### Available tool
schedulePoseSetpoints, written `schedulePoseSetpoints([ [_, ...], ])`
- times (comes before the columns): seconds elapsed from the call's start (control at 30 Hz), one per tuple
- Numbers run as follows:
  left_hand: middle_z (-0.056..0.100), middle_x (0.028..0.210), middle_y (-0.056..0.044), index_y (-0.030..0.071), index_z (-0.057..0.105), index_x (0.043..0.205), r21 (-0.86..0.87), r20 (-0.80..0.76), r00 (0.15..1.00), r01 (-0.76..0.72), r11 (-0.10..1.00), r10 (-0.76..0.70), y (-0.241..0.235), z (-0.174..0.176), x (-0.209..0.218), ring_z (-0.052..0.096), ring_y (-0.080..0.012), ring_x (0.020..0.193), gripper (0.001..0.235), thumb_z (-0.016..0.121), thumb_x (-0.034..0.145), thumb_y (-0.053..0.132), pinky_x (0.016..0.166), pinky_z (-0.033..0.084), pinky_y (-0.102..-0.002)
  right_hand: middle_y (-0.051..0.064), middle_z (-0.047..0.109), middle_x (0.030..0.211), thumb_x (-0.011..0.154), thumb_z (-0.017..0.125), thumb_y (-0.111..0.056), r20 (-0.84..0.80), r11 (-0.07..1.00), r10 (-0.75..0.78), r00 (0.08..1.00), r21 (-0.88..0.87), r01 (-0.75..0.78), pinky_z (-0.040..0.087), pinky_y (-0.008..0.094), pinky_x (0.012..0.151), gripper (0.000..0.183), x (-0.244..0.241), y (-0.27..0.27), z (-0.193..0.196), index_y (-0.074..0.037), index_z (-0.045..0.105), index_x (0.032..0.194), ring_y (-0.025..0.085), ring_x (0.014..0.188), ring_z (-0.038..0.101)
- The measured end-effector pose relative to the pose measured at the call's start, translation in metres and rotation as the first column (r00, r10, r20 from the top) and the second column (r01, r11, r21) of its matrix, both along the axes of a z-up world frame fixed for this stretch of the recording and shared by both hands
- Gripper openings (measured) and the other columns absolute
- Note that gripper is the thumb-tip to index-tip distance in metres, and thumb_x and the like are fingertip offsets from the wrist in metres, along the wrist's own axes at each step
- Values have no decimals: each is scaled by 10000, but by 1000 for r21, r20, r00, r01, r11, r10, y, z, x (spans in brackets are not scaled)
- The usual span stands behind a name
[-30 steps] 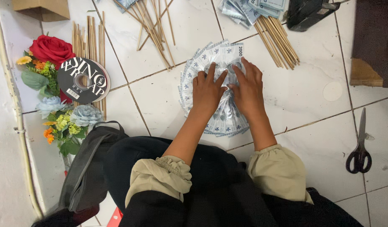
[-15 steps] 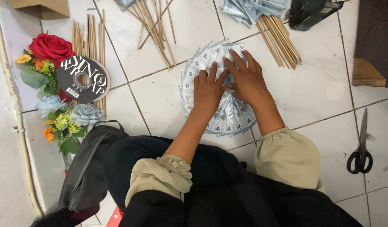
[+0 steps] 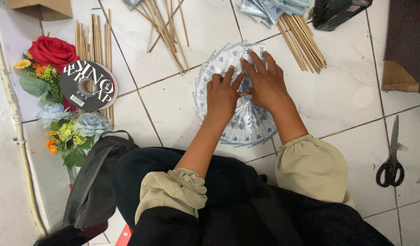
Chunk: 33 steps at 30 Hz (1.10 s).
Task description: The person sits on the floor and assembles a fan-shaped craft by stapling printed paper sheets together at the center. They repeatedly pick up sheets, align them, and use a stapler to secure them into a radial arrangement.
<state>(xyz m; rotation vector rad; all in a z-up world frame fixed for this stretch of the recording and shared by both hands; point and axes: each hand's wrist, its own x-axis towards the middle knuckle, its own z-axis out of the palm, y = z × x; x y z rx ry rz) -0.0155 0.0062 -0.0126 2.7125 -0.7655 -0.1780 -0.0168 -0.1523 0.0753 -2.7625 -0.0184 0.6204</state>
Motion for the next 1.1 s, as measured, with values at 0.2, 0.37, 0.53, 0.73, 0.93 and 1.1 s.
schedulePoseSetpoints([
  [0.2,503,1501,-57,267,555,1471,-1,-36,999,-4,1000,4,-1,3,1,480,-335,1145,662,785,859,372,958,422,-490,159,277,1688,915,736,-158,-13,1000,-12,1000,18,12,306,716,1143,766,1,-1,0,-132,412,1609,476,1520,171],
  [0.37,503,1499,-52,270,558,1469,5,-55,998,-12,1000,13,-2,6,2,479,-327,1152,649,784,867,355,959,418,-489,168,283,1682,903,749,-168,2,1000,-2,1000,16,2,325,726,1128,773,2,-1,1,-122,422,1602,486,1511,187],
  [0.53,485,1514,-46,259,559,1470,51,-85,996,-10,999,15,-4,13,3,469,-318,1150,631,769,883,354,962,415,-476,154,273,1689,911,748,-180,-30,1000,-2,1000,-1,2,335,716,1122,761,5,-2,0,-135,432,1601,473,1516,180],
  [0.73,481,1483,-81,237,599,1429,26,-68,998,9,1000,-8,-2,7,8,480,-342,1110,629,802,849,371,894,435,-468,143,286,1682,854,794,-295,-46,1000,23,999,0,-23,347,728,1101,816,7,-5,7,-155,457,1583,473,1512,189],
  [0.93,437,1504,-76,257,571,1466,121,-128,987,108,987,-93,2,27,21,469,-320,1109,598,757,909,365,901,437,-448,130,282,1683,864,784,-297,-54,1000,19,998,-8,-19,342,695,1106,806,6,-8,2,-174,454,1588,456,1513,186],
  [1.1,430,1433,-69,273,618,1415,97,-177,973,171,980,-152,6,29,34,495,-327,1076,510,732,919,307,841,475,-438,130,305,1666,841,806,-310,-19,999,36,999,-10,-36,365,685,1090,824,7,-11,-4,-185,463,1580,458,1501,213],
])
